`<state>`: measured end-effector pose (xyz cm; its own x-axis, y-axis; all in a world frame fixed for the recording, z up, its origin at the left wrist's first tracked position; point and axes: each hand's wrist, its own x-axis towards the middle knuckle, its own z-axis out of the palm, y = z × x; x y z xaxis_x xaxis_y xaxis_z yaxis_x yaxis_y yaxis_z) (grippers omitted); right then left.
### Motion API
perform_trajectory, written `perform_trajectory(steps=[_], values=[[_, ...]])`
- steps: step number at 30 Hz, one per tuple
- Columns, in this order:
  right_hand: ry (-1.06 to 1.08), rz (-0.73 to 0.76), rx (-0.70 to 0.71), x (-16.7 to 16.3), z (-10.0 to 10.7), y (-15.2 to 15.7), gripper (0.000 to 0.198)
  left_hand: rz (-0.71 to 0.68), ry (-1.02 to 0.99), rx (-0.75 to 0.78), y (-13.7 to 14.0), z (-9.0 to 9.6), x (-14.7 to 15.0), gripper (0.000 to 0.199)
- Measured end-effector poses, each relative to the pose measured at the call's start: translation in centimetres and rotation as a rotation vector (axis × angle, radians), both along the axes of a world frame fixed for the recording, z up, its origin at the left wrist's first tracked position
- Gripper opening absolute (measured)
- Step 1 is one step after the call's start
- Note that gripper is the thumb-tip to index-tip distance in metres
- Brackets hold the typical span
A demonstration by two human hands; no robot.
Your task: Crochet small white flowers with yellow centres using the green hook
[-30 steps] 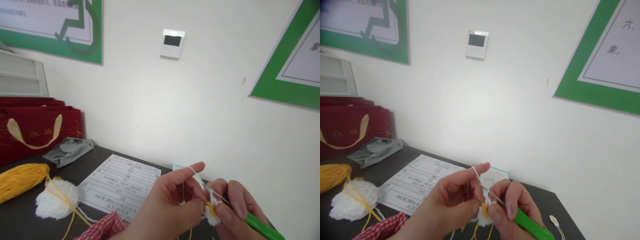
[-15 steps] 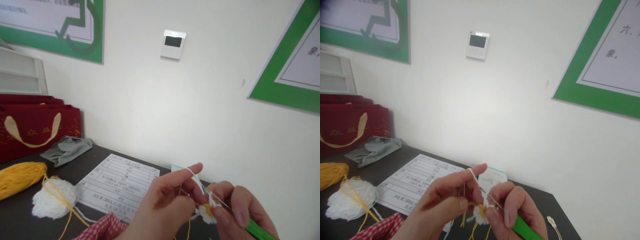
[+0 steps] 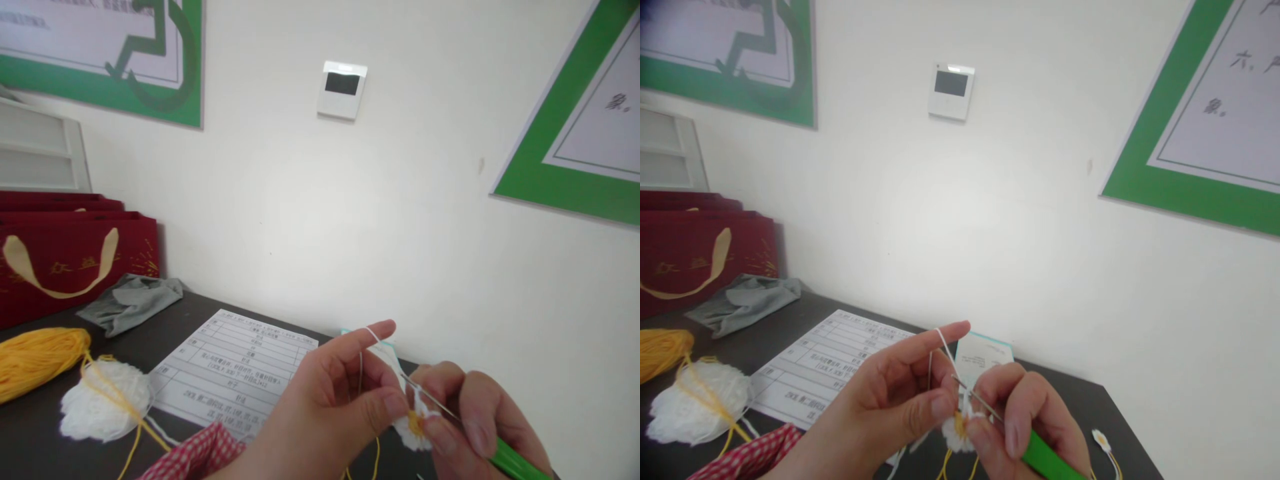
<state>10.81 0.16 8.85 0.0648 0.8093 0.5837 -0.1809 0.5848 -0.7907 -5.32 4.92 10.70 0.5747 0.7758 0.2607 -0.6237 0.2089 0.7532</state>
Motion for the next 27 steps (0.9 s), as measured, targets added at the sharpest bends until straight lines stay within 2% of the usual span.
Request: perform_trajectory(steps=[2, 4, 8, 13, 16, 19, 23, 27], values=[[0.021, 0.035, -0.011, -0.1, -0.1, 0.2, 0.023, -0.001, 0.042, -0.03, 0.0, 0.1, -0.1, 0.05], [0.04, 0.054, -0.011, -0.1, -0.3, 0.2, 0.022, 0.0, -0.017, 0.007, 0.1, -0.2, 0.1, 0.051], [0.057, 0.026, 0.018, 0.1, -0.5, 0.1, 0.023, 0.048, 0.018, 0.006, 0.1, -0.8, 0.5, 0.064], [0.004, -0.046, 0.087, 0.3, -0.6, 0.0, 0.024, 0.075, 0.118, -0.073, -0.9, 0.8, 0.0, 0.089], [-0.029, -0.049, 0.104, 0.3, -0.8, 0.1, 0.024, 0.109, 0.184, -0.095, -1.5, 1.6, -0.3, 0.092], [-0.023, -0.061, 0.098, 0.3, -0.9, 0.1, 0.023, 0.157, 0.258, -0.049, -1.6, 1.7, -0.4, 0.091], [0.054, -0.002, 0.005, -0.1, -0.5, 0.1, 0.024, 0.164, 0.308, -0.007, -1.5, 1.5, -0.1, 0.093], [0.158, 0.196, -0.166, -0.8, 0.4, 0.1, 0.017, 0.108, 0.381, -0.018, -1.6, 1.3, 0.2, 0.093]])
